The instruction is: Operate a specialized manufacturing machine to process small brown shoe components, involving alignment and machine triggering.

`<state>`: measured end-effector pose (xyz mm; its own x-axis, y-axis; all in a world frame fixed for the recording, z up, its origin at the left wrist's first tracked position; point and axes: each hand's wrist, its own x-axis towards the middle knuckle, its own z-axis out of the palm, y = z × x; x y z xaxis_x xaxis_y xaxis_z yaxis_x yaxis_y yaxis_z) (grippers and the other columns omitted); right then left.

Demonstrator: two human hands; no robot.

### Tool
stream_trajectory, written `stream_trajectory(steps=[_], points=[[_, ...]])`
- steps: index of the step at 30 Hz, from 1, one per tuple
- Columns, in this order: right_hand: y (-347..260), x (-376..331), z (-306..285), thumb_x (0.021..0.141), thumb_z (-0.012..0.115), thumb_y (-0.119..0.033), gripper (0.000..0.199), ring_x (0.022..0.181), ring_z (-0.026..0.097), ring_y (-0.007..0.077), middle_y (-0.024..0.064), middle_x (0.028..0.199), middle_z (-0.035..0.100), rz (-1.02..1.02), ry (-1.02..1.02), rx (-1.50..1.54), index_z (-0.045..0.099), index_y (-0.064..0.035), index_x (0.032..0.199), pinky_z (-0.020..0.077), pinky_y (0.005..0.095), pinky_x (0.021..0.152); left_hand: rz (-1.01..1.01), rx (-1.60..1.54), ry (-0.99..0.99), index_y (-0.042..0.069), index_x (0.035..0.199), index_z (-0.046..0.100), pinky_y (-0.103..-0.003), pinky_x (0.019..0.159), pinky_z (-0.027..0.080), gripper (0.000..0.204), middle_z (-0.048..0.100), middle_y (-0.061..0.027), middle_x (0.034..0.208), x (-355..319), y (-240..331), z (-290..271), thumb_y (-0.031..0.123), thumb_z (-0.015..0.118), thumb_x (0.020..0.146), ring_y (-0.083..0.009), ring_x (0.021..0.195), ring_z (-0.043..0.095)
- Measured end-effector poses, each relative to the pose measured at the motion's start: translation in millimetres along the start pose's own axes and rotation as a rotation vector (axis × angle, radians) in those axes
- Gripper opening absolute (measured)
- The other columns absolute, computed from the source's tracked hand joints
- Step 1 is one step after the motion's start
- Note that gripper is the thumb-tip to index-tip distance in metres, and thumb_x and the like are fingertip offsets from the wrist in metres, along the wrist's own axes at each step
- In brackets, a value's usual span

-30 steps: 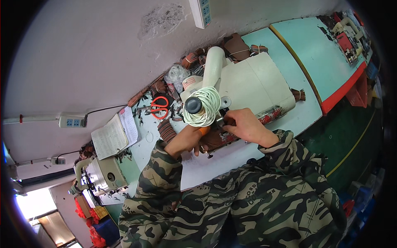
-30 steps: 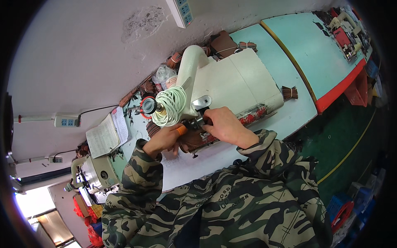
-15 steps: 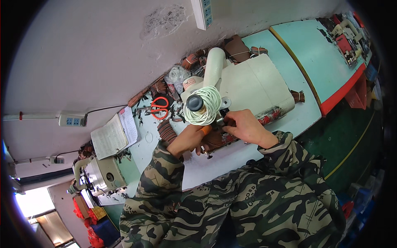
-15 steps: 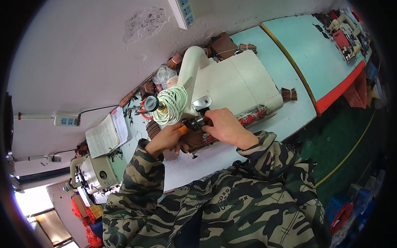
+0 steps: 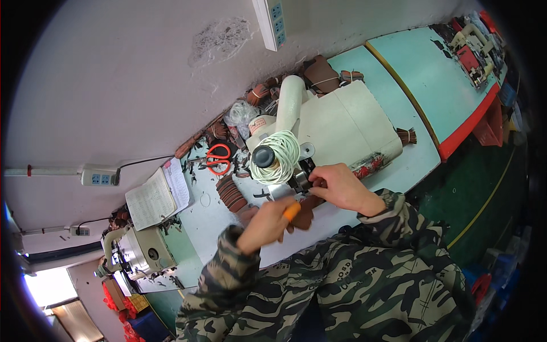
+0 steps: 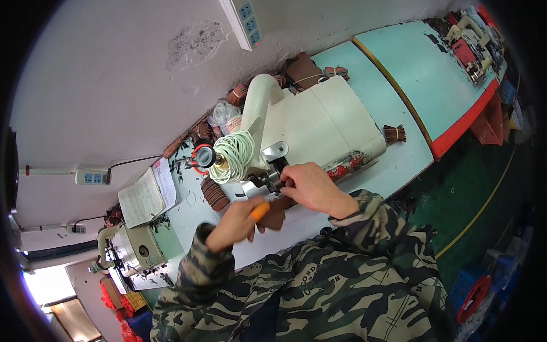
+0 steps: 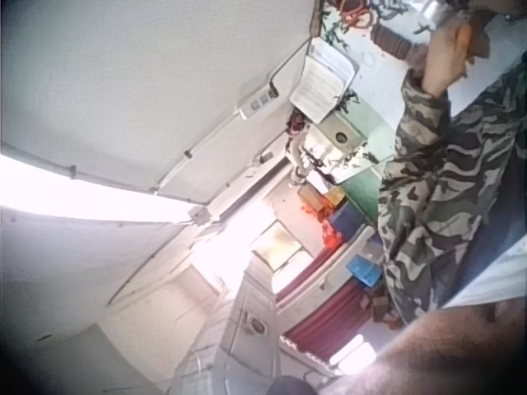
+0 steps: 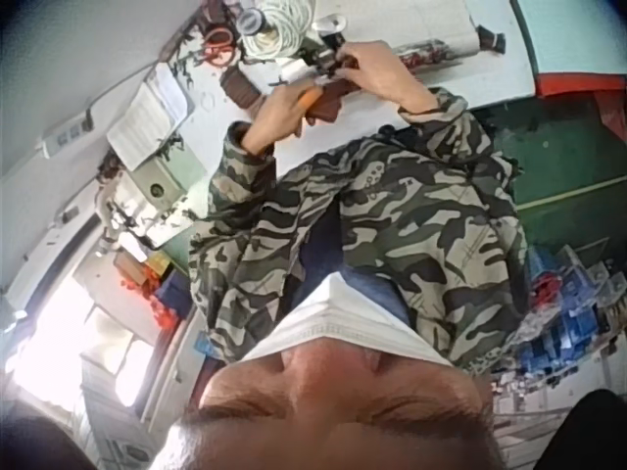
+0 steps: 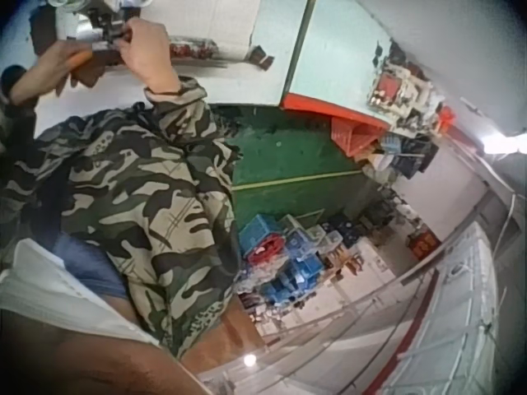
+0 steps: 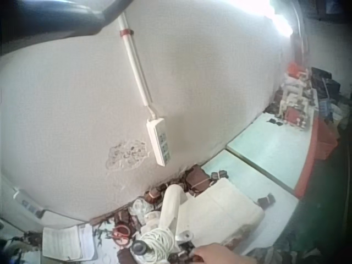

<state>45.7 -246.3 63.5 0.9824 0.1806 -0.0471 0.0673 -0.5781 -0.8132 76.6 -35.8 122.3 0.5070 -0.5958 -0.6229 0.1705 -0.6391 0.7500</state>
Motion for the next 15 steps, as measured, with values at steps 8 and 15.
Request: stream_trajectory(steps=[8,15], points=[[-97,27,-83,0.083,0.067,-0.013,0.019,0.07,0.059,0.0295,0.0128,0.081,0.063,-0.665,0.694,-0.047,0.061,-0.0025,0.098,0.0499,0.0344,0.068,1.166,1.027,0.707,0.007,0.099,0.065,-0.024,0.041,0.033,0.025,0.061,-0.0128,0.077,-55,-3,5,0.016,0.069,0.076,-0.0122,0.049,0.049],[-134,49,-108,0.086,0.062,-0.018,0.031,0.081,0.056,0.0323,0.0142,0.088,0.059,-0.608,0.017,-0.345,0.06,-0.0002,0.111,0.045,0.0398,0.072,1.222,1.011,0.769,0.007,0.097,0.066,-0.024,0.042,0.033,0.026,0.061,-0.0129,0.078,-63,-16,2,0.011,0.069,0.072,-0.012,0.048,0.048]])
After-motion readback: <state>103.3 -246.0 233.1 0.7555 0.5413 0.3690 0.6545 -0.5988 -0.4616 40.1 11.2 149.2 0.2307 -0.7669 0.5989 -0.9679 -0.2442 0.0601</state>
